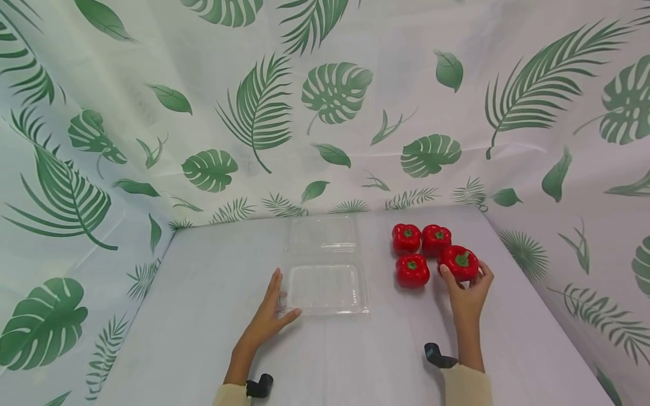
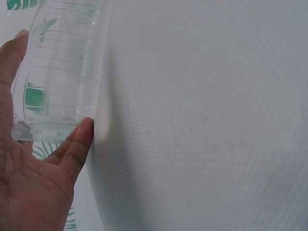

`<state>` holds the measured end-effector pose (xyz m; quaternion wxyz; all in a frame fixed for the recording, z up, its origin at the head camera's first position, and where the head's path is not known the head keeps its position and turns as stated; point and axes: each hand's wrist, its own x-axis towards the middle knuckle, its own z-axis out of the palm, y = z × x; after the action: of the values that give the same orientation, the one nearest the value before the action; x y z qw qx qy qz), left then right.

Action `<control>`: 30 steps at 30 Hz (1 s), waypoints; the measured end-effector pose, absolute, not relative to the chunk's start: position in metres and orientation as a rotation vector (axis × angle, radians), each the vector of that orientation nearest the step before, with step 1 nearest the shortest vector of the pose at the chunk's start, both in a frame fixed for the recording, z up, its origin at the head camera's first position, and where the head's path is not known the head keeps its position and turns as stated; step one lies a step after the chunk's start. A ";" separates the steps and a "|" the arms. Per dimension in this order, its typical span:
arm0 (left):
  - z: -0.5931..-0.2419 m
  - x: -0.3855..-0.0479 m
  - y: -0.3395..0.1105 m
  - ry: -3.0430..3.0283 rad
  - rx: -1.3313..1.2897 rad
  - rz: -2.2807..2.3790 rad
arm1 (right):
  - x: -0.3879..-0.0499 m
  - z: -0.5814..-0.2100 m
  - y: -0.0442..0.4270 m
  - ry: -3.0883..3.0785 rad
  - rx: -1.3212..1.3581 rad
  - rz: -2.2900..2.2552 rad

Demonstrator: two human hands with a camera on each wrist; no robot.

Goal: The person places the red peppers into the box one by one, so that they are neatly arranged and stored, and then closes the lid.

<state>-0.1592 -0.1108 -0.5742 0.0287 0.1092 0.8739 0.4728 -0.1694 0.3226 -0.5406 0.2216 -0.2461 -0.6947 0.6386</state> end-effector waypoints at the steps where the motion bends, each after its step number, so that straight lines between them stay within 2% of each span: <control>1: -0.574 -0.159 -0.111 2.698 0.337 1.456 | -0.169 -0.537 0.322 -1.907 -0.666 1.772; 7: -0.575 -0.158 -0.111 2.695 0.340 1.463 | -0.170 -0.517 0.313 -1.805 -0.494 1.826; 17: -0.572 -0.159 -0.112 2.693 0.329 1.462 | -0.176 -0.494 0.278 -1.581 -0.232 2.171; 23: -0.573 -0.160 -0.113 2.695 0.327 1.462 | -0.179 -0.493 0.251 -1.532 -0.127 2.382; 30: -0.574 -0.159 -0.111 2.683 0.329 1.463 | -0.179 -0.502 0.231 -1.736 -0.061 2.409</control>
<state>-0.1588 -0.1106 -0.5739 0.0340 0.1069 0.8725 0.4756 -0.1791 0.2306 -0.5016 0.0856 -0.0203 -0.5823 0.8082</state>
